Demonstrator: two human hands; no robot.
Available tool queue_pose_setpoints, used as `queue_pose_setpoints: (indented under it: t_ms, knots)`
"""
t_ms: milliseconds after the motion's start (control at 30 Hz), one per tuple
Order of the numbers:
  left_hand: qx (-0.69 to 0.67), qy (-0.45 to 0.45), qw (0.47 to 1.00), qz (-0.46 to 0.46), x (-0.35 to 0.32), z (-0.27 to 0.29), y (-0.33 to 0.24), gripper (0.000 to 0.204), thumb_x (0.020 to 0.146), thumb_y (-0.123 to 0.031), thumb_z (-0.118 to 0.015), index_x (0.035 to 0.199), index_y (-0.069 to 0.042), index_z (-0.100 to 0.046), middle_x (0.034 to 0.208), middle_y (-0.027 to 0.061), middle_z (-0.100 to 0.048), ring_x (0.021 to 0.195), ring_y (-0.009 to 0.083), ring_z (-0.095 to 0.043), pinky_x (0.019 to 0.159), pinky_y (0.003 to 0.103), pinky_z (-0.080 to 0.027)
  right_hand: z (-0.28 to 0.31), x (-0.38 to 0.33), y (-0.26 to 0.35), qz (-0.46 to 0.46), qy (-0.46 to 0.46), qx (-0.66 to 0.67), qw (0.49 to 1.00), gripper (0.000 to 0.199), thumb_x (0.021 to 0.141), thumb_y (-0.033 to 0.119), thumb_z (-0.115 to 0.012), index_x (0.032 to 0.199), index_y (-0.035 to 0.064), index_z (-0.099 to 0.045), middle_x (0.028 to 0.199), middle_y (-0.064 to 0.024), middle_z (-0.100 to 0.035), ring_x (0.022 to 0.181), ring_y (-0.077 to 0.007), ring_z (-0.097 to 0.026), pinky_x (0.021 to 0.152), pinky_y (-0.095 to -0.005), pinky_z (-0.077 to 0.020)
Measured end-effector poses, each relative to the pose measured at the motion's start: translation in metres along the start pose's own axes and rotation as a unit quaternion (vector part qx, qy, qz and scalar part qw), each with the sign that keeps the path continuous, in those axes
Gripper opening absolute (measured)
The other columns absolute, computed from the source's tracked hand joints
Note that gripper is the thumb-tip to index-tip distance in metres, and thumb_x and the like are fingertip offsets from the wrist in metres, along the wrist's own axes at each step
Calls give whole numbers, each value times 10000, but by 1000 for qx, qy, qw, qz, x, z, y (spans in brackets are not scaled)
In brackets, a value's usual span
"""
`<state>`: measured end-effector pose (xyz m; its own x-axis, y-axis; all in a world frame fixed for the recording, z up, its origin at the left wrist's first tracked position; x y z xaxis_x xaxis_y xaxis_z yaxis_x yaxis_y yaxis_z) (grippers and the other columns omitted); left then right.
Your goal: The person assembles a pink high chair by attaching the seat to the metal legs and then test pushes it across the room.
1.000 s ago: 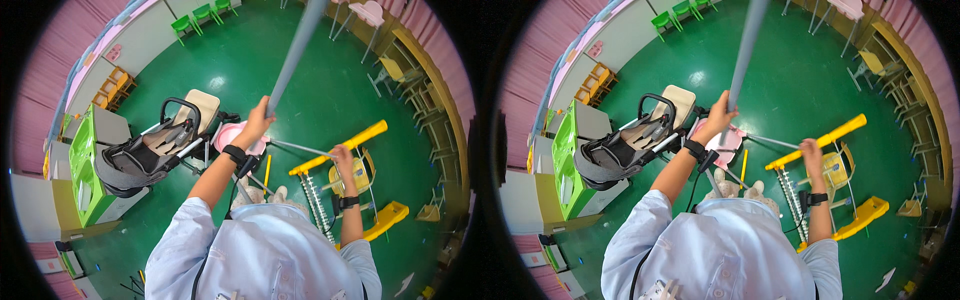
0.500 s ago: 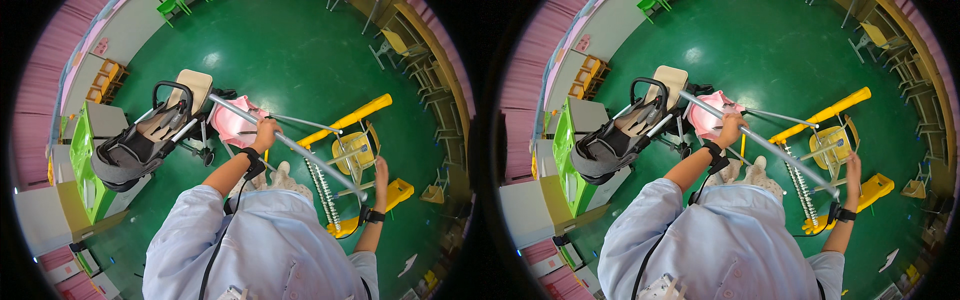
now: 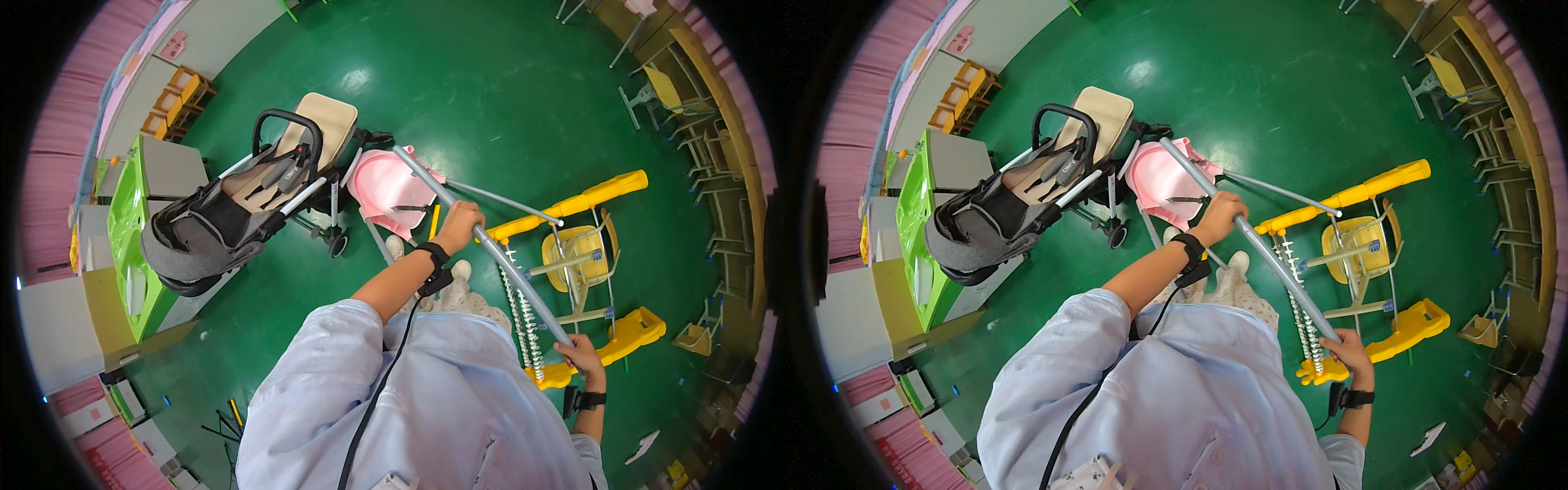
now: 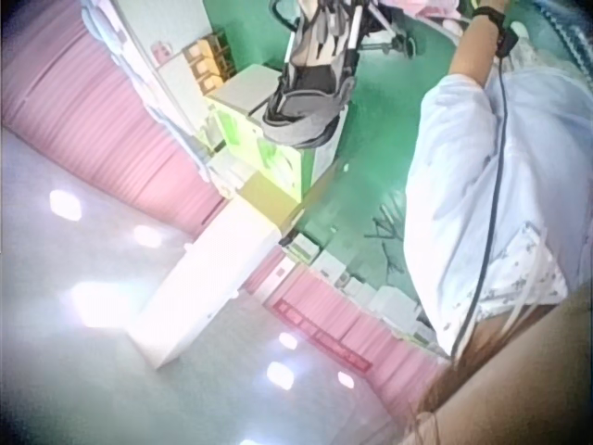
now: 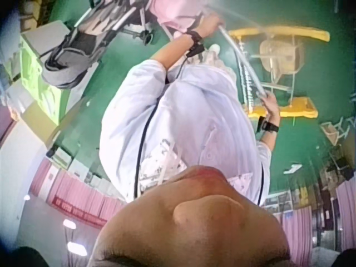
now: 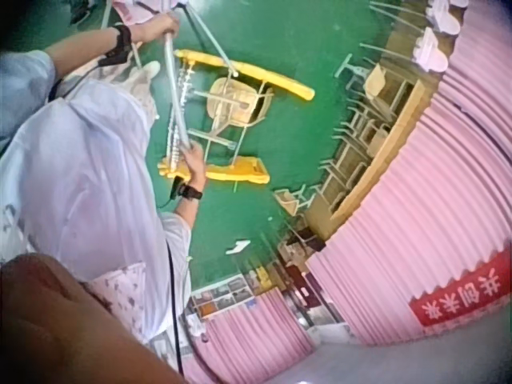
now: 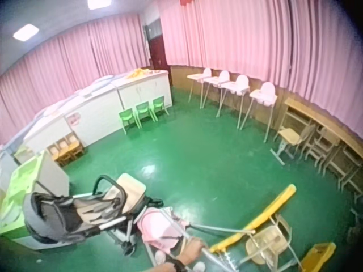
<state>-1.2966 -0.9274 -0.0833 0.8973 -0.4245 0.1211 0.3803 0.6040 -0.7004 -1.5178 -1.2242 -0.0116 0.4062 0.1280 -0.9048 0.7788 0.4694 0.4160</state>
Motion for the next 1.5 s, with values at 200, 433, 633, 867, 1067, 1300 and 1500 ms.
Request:
queue_pose_setpoints:
  t_ms: [200,433,633,867,1067,1300,1500]
  knots:
    - [131,-25,972,196,-12,56,41,451,582,33,-575,1002,-113,-499,959,136,-441,911,306,-451,713,391,-417,-31,56,62,150,-172,-96,969,319,787,299,-583,610,48,-492,449,29,-392,382,-58,-361,349,-235,-263]
    - [71,301,875,373,-195,22,184,481,540,-294,-745,956,-107,-592,1004,189,-537,954,349,-507,786,412,-445,-47,121,153,107,-299,-275,907,448,781,427,-484,810,-7,-590,722,-251,-564,724,-404,-548,640,-426,-433]
    - [-78,288,834,465,-224,13,188,629,615,-390,-672,1112,-50,-490,1052,188,-536,977,308,-519,822,373,-424,-35,159,200,73,-313,-378,868,478,779,451,-482,824,-11,-595,718,-233,-580,708,-375,-569,619,-431,-445]
    - [-45,313,818,480,-226,-29,188,837,575,-262,-717,1253,-29,-287,975,266,-533,959,343,-521,787,372,-452,-44,198,253,92,-292,-411,859,492,768,469,-499,793,-10,-607,657,-213,-576,674,-370,-571,583,-420,-439]
    - [-105,273,769,568,-239,-36,195,998,579,-159,-693,1274,110,-29,916,245,-558,880,318,-560,724,331,-477,-40,209,263,23,-285,-447,847,465,777,461,-477,855,23,-611,765,-204,-600,763,-354,-578,675,-424,-452]
    - [-102,266,772,568,-246,-28,197,955,580,-175,-699,1253,145,-102,929,225,-563,902,284,-564,714,313,-480,-42,217,268,36,-290,-468,834,469,776,461,-482,822,12,-610,747,-210,-595,734,-358,-578,655,-427,-451]
    - [-96,267,772,569,-245,-29,197,885,555,-215,-727,1204,131,-234,970,222,-546,912,286,-558,725,316,-482,-44,217,266,25,-291,-471,832,465,778,451,-482,781,3,-605,749,-220,-594,735,-357,-581,658,-432,-455]
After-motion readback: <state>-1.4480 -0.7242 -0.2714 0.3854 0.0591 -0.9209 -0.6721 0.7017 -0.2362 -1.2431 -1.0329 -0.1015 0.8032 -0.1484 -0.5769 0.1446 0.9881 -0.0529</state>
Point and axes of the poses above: each hand's wrist, its own x-axis towards the middle knuckle, its own z-axis out of the back of the hand, y = z × x, the point moved 7 cm from there along x, towards the middle knuckle
